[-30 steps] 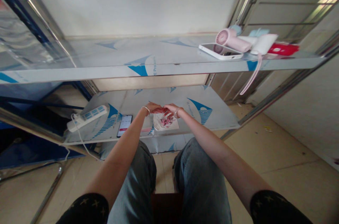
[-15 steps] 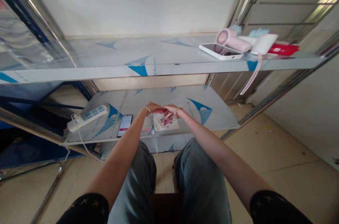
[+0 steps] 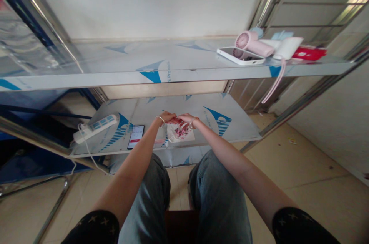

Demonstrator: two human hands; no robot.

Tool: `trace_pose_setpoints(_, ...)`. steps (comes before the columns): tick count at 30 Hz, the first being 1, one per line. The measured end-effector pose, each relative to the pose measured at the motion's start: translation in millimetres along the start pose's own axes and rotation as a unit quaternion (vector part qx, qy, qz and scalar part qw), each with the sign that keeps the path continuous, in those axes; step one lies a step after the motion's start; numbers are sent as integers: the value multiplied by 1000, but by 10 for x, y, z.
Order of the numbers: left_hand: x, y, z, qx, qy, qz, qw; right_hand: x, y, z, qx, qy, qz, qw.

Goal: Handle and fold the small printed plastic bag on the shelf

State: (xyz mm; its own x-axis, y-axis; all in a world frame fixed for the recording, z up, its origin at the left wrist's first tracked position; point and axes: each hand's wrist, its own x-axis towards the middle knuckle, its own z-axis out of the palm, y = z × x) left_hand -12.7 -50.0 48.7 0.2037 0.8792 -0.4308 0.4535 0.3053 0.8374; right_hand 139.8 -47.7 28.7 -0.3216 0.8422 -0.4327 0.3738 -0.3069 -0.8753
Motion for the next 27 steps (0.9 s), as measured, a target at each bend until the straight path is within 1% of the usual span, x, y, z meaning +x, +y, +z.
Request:
trace_pose_setpoints(3, 0, -10, -2, -25, 1, 7, 1000, -32, -22, 9, -8, 4, -12, 1000)
trace_pose_setpoints(5, -5, -15, -8, -20, -4, 13, 1000, -44, -28, 10, -14, 5, -16, 1000)
trace_pose_setpoints(8, -8, -14, -21, 14, -13, 25, 999, -44, -23, 11, -25, 3, -13, 1000)
trace_pose_setpoints(12, 23, -27, -33, 76, -7, 44, 996, -44, -20, 27, -48, 14, -12, 999)
trace_pose_setpoints(16, 99, -79, -43, 99, -17, 63, 993, -24, -31, 48, -82, 33, -21, 996)
trace_pose_setpoints(19, 150, -111, -54, 111, -21, 66, 991, 41, -13, 50, -102, 42, -27, 993)
trace_pose_setpoints(22, 155, -97, -56, 123, -8, 62, 990, 124, 33, 35, -109, 52, -33, 992)
trace_pose_setpoints(27, 52, -3, -1, 144, 37, 60, 987, 189, 87, 2, -107, 47, -48, 992)
